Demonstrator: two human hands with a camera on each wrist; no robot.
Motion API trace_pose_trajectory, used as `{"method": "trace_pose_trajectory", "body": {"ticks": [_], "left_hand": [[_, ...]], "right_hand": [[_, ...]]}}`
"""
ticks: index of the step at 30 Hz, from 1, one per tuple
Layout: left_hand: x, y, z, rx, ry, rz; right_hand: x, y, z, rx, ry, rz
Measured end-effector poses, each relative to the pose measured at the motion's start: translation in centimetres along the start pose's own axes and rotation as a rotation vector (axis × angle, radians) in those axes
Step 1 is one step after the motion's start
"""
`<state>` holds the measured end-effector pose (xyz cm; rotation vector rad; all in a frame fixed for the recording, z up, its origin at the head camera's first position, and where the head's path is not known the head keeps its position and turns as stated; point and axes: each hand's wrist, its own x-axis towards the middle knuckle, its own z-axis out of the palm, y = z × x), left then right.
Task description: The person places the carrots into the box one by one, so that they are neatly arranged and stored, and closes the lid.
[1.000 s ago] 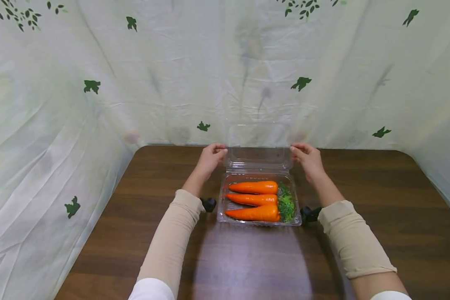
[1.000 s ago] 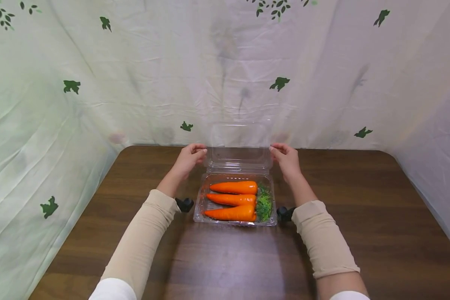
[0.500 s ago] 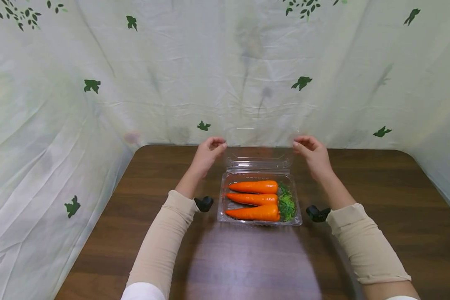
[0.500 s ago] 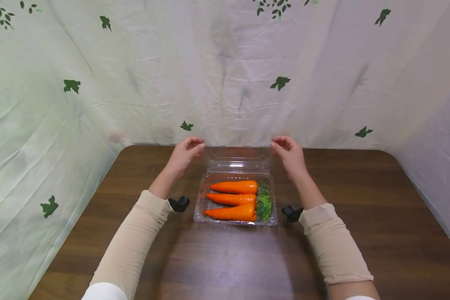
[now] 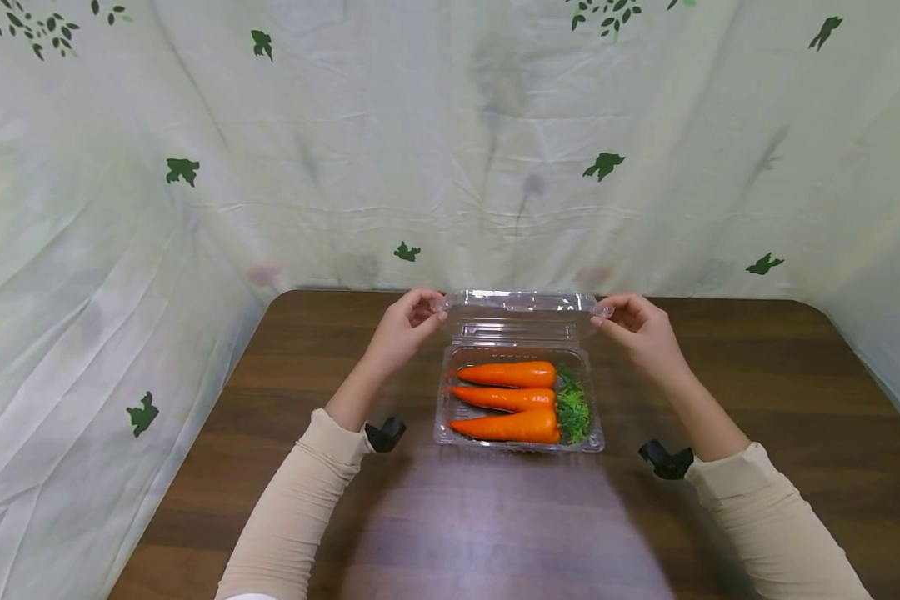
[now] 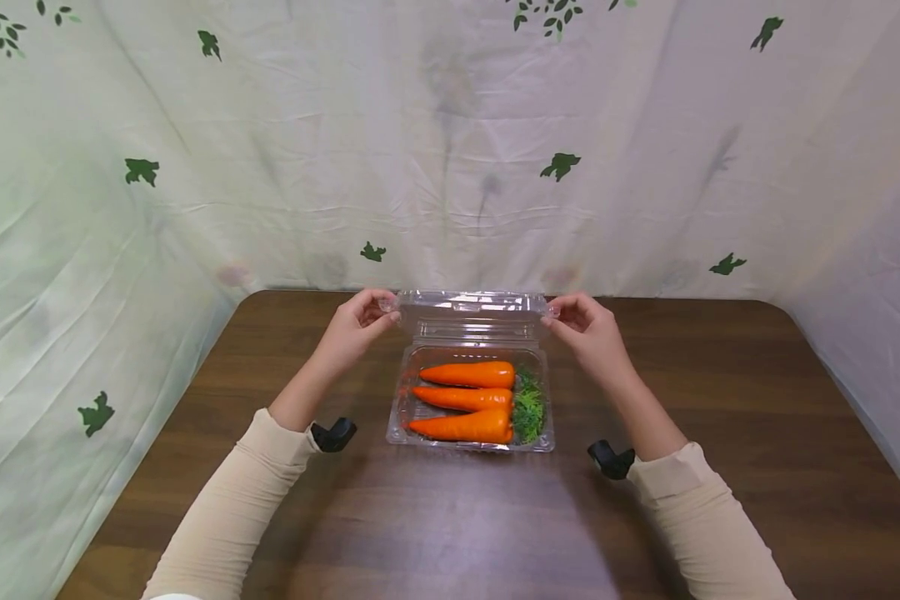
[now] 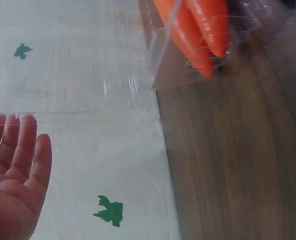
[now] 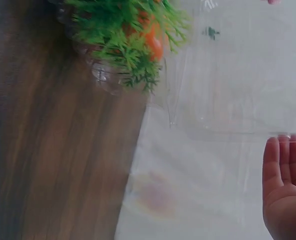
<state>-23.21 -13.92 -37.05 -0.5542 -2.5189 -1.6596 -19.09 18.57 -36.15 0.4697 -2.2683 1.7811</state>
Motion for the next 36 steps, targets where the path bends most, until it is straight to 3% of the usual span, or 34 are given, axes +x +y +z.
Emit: {"method": "trace_pose_trajectory", "body": {"ticks": [5,10,12,16,20,29,36], "left_hand": [[-1.6,-0.1,-0.1,0.04,-0.029,0.058],[-3.4,1.9,-0.2,0.103,-0.07,0.117],[-3.8,1.8,-0.1,0.135,-0.077,0.139],[-4.2,-0.3,0.3,0.204,-0.087,0.199],[-5.1,-0.4,0.4,0.286,-0.111,0.219],[-7.1,-1.1,0.7,0.365,-0.136,0.239],[-8.3,-2.0,1.1,0.384,-0.138,0.269]], "right_hand": [[-1.1,1.4,-0.5,-0.09,-0.059,-0.057],[-2.3,2.2,-1.0,-0.202,-0.094,-0.103],[-2.9,2.1,-1.0,-0.246,-0.108,-0.114],[-4.2,0.4,-0.7,-0.342,-0.12,-0.151],[-5.1,0.8,-0.7,-0.422,-0.118,-0.202],[-6.8,3.5,-1.0,-0.433,-0.147,-0.276],[-8.1,3.9,-0.6,-0.419,-0.149,-0.224]]}}
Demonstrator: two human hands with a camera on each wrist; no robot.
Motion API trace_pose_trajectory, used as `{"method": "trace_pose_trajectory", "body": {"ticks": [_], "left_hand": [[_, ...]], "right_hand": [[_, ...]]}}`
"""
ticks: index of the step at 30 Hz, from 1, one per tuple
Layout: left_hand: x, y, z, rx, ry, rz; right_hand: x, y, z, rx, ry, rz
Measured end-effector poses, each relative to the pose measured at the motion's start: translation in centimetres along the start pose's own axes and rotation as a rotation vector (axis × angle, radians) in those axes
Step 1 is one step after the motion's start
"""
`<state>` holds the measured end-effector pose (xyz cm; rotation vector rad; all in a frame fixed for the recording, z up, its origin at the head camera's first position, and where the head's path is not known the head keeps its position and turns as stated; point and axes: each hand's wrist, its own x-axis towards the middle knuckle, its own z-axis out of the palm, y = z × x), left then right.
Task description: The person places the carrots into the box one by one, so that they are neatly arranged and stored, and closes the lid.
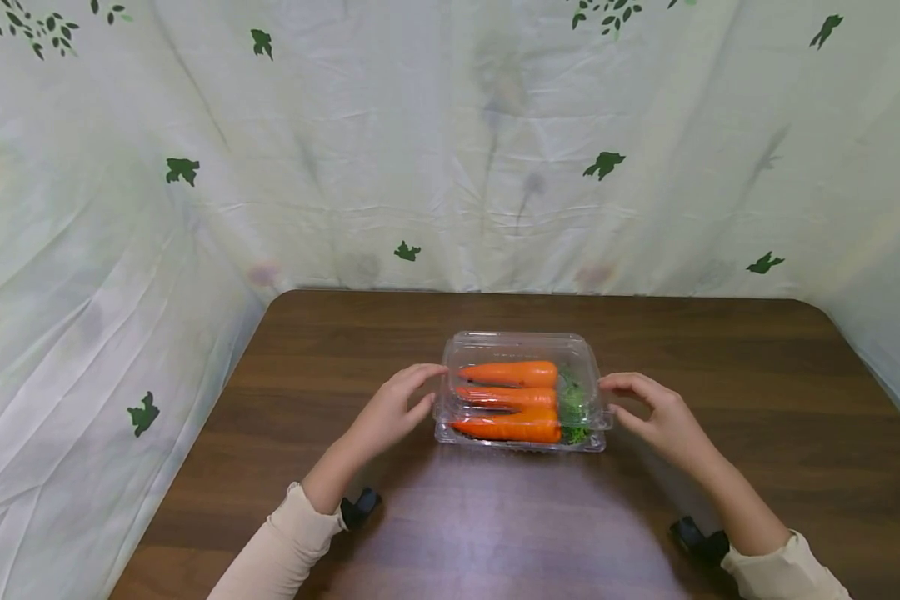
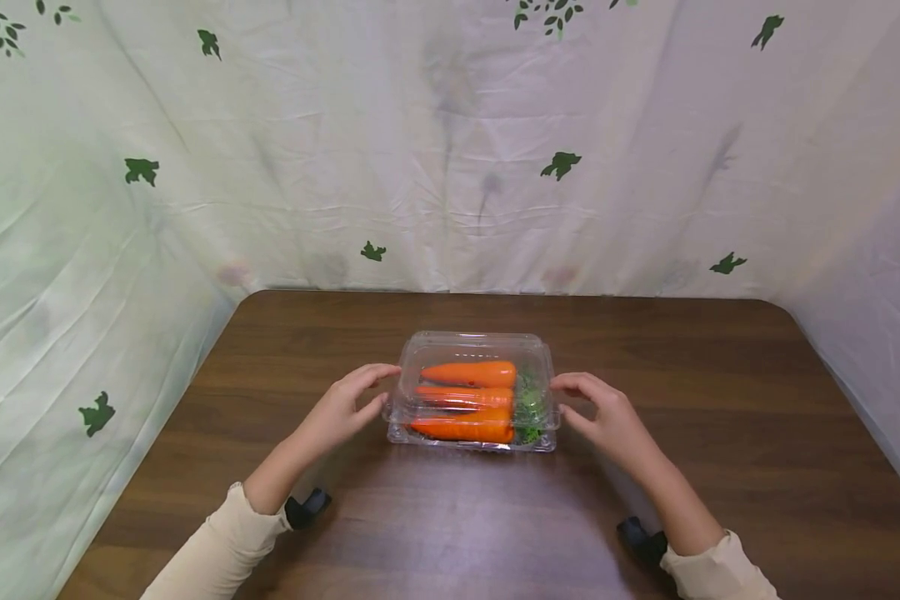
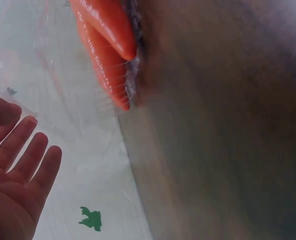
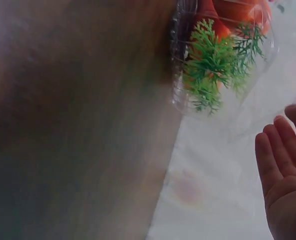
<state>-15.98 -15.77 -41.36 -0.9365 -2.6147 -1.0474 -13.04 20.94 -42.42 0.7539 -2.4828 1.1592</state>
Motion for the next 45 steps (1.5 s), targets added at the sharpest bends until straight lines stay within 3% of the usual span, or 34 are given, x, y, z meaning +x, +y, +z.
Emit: {"method": "trace_pose_trajectory", "body": {"ticks": [6,14,17,22,27,37,45], "left_hand": [[-0.6,0.2,0.4,-0.033,-0.006,-0.052],[-1.3,0.6,1.6,-0.215,0.076,-0.128],[-1.6,0.9,2.2,-0.309,0.097,-0.226],[-2.2,1.6,3.0,-0.469,0.093,-0.443],[-2.7,1.9,3.6,-0.587,0.053,-0.562],[-3.5,1.9,4.3,-0.804,-0.031,-0.587],[-3.8,1.6,4.9,-0.937,-0.009,-0.616]], "right_hand": [[-0.8,-0.1,0.8,0.054,0.05,0.09],[-1.8,-1.2,1.7,0.296,0.048,0.383],[-2.1,-1.5,2.0,0.397,0.009,0.466],[-2.5,-1.7,2.6,0.482,-0.052,0.57],[-2.7,-1.9,3.0,0.529,-0.069,0.638],[-3.0,-2.1,3.8,0.769,-0.084,0.744],[-3.3,-1.9,3.8,0.856,-0.087,0.749]]}}
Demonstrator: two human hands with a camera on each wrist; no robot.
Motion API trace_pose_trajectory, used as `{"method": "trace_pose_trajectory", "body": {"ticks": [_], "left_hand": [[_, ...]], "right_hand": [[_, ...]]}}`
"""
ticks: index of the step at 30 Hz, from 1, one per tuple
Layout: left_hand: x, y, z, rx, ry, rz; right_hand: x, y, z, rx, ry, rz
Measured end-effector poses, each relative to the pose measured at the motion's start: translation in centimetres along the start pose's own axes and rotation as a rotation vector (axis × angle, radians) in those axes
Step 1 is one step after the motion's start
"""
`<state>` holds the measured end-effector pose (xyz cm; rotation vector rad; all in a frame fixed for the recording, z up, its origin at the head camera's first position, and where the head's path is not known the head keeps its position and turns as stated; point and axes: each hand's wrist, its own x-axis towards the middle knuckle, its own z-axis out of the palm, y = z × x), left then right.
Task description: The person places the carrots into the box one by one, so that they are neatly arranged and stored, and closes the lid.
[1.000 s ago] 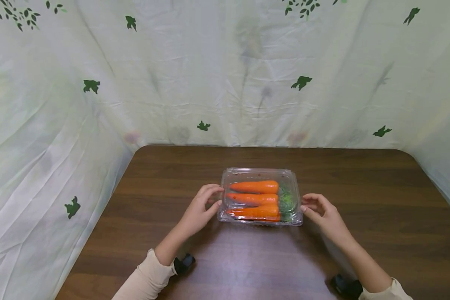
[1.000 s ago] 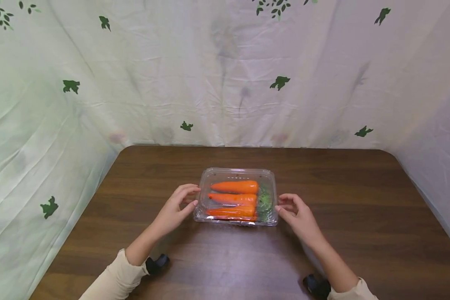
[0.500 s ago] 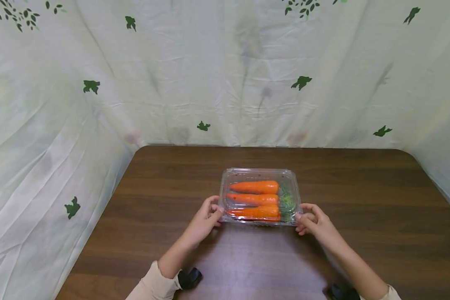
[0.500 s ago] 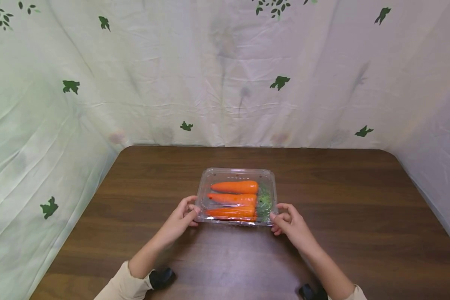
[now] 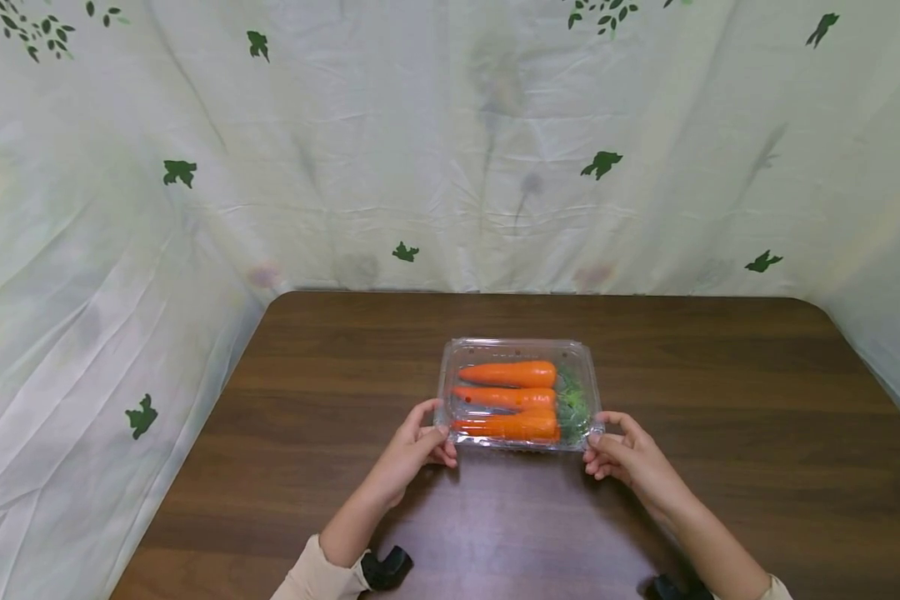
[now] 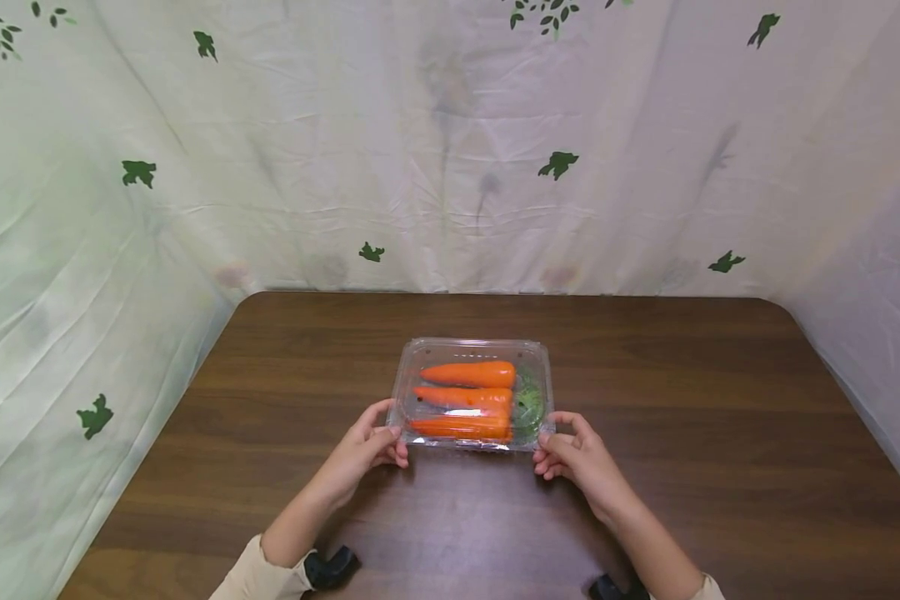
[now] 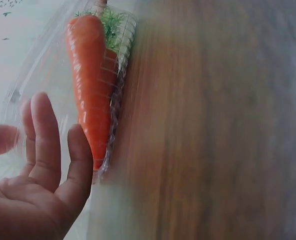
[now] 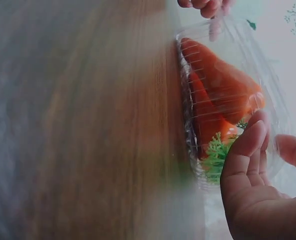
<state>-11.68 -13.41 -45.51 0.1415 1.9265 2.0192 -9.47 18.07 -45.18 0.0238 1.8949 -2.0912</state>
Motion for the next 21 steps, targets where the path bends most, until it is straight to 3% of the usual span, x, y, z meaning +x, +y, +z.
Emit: {"method": "trace_pose_trajectory", "body": {"ticks": [9,21], "left_hand": [[0.14,0.11,0.27,-0.021,0.035,-0.037],[0.15,0.3,0.54,-0.045,0.059,-0.027]], "right_hand": [[-0.11,0.23,0.17,-0.003,0.017,-0.033],[0.0,0.45,0.8,0.033,0.058,-0.104]]}}
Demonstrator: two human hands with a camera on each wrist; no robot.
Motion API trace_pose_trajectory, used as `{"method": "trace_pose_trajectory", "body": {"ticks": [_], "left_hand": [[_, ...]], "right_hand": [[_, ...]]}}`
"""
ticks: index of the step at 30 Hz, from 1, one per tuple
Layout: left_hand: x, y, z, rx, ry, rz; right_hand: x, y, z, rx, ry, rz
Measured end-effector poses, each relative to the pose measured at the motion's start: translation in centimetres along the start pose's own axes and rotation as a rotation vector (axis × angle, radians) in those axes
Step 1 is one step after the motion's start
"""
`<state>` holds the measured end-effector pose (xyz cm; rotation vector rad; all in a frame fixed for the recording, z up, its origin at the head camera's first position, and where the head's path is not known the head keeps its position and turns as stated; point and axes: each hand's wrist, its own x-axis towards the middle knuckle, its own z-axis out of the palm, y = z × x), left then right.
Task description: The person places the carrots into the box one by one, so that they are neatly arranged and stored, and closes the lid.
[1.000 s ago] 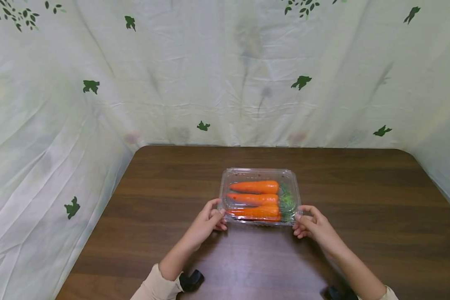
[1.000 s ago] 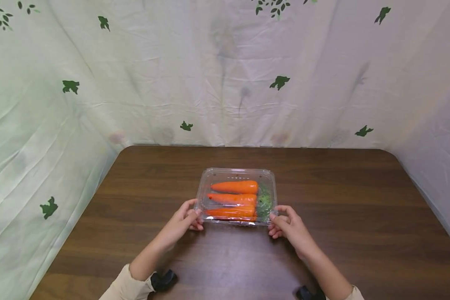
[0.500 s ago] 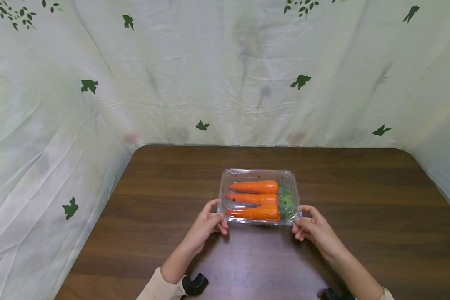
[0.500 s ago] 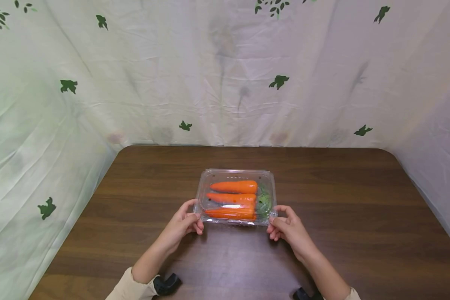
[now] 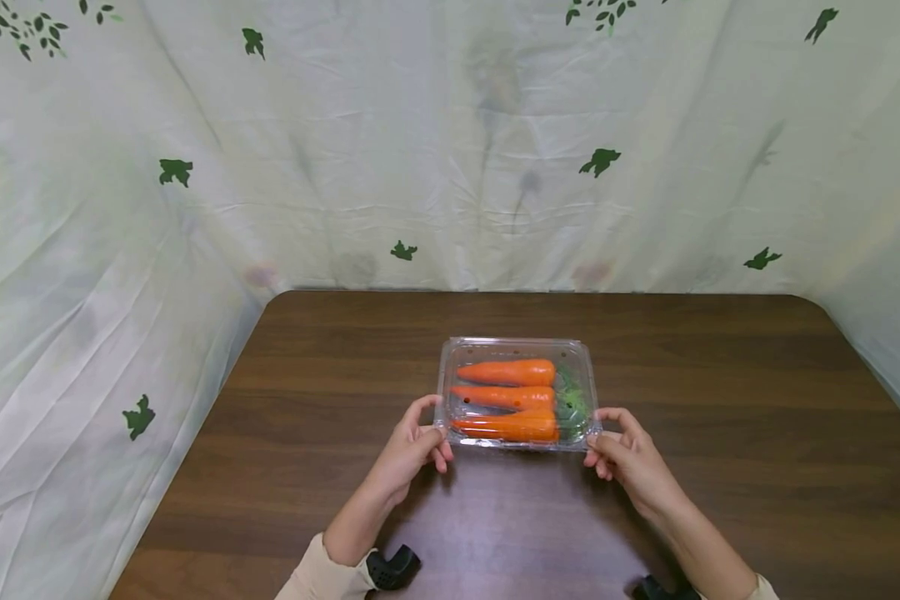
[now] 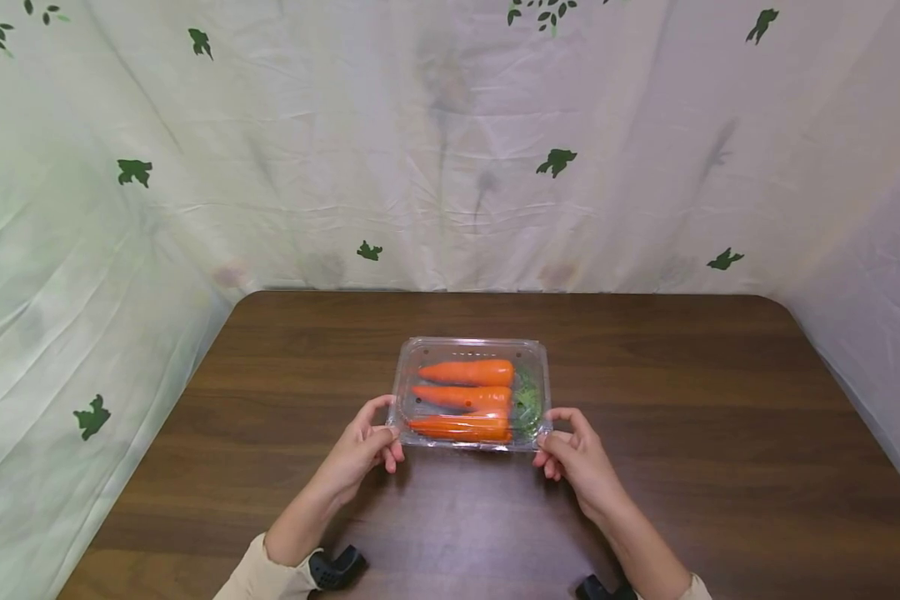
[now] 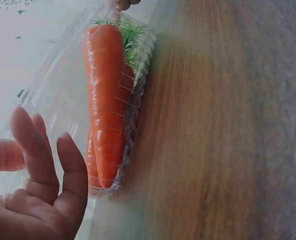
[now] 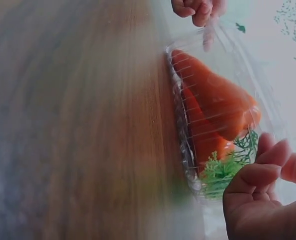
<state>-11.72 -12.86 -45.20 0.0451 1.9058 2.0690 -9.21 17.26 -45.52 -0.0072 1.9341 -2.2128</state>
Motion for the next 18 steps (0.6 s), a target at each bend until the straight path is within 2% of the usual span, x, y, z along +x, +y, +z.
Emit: {"method": "trace_pose_trajectory", "body": {"ticks": [4,8,12,15,18], "left_hand": [[0.1,-0.1,-0.1,-0.012,0.009,-0.013],[0.1,-0.1,-0.3,-0.007,0.016,-0.04],[0.1,-0.3,-0.5,0.033,0.024,-0.032],[0.1,-0.4,-0.9,0.069,0.061,0.003],[0.1,-0.4,-1.2,0.127,0.133,0.077]], "right_hand": [[0.1,0.0,0.1,0.013,0.005,0.011],[0.2,0.2,-0.2,0.06,-0.035,0.045],[0.2,0.5,-0.7,0.06,-0.07,0.061],[0.1,0.6,-1.1,0.001,-0.046,0.026],[0.2,0.7,-1.5,-0.075,0.027,-0.073]]}}
